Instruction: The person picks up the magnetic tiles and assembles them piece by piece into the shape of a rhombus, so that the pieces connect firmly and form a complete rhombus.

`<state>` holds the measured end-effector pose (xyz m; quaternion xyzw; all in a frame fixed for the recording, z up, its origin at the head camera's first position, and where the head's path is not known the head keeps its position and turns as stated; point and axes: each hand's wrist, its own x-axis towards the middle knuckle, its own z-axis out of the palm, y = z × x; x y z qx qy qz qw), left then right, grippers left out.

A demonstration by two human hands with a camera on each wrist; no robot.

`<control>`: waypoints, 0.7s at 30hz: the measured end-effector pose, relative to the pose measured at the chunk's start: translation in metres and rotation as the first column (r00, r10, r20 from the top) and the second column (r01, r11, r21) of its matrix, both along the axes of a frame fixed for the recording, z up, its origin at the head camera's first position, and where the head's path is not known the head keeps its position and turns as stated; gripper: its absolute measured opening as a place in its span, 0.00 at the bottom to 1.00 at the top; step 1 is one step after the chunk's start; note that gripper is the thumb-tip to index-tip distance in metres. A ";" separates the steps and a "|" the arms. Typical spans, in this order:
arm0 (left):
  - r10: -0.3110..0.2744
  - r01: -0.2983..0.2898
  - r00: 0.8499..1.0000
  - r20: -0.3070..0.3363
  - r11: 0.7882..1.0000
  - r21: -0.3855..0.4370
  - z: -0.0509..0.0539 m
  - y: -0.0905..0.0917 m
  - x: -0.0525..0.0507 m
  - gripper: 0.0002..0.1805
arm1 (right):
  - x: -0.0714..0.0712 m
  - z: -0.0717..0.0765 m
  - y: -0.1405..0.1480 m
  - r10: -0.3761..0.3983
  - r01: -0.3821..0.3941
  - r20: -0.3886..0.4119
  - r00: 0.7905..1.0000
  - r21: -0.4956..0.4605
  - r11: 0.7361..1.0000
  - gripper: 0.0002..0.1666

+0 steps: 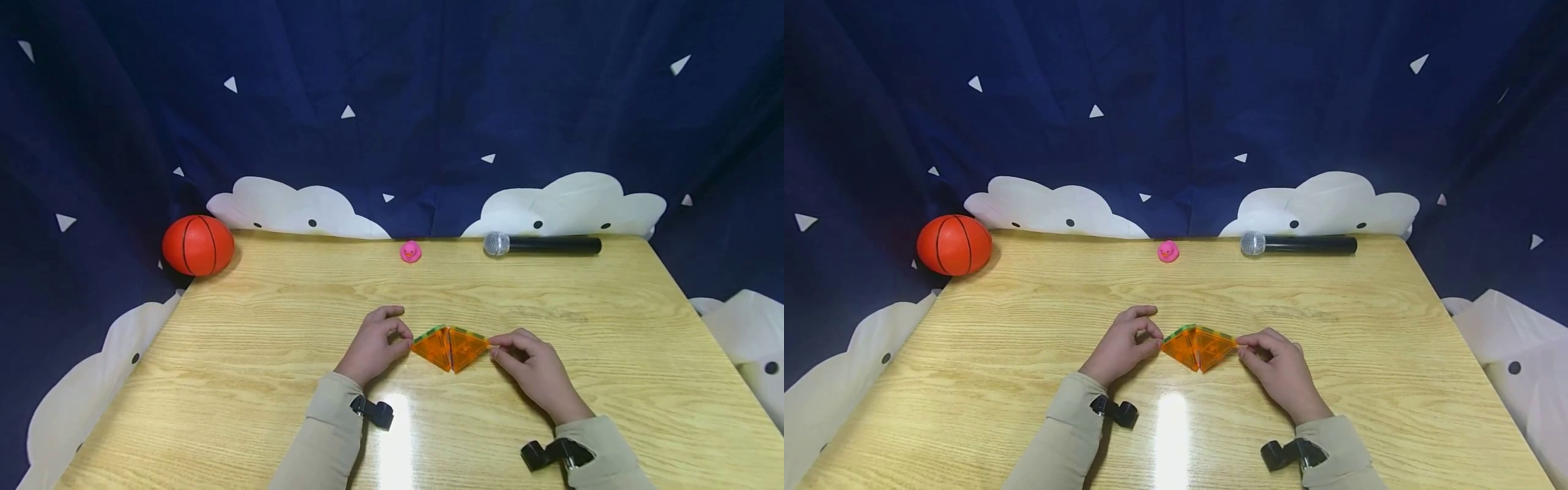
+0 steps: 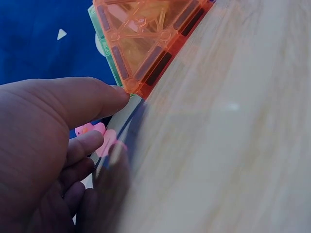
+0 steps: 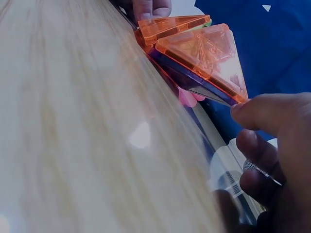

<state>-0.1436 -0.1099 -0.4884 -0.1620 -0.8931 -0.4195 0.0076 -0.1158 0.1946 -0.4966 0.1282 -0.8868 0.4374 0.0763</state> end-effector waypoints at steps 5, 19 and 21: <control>0.004 -0.004 1.000 -0.001 1.000 -0.001 -0.001 0.000 0.000 0.05 | 0.001 0.000 0.003 0.036 -0.036 -0.015 0.999 -0.025 0.999 0.13; -0.038 0.038 0.999 0.013 0.998 -0.044 0.001 -0.002 0.000 0.08 | 0.003 0.001 0.000 0.100 -0.105 -0.051 0.994 -0.095 0.990 0.23; -0.047 0.048 0.999 0.024 0.997 -0.056 0.002 -0.002 0.000 0.07 | 0.003 0.001 -0.001 0.133 -0.136 -0.044 0.990 -0.088 0.987 0.25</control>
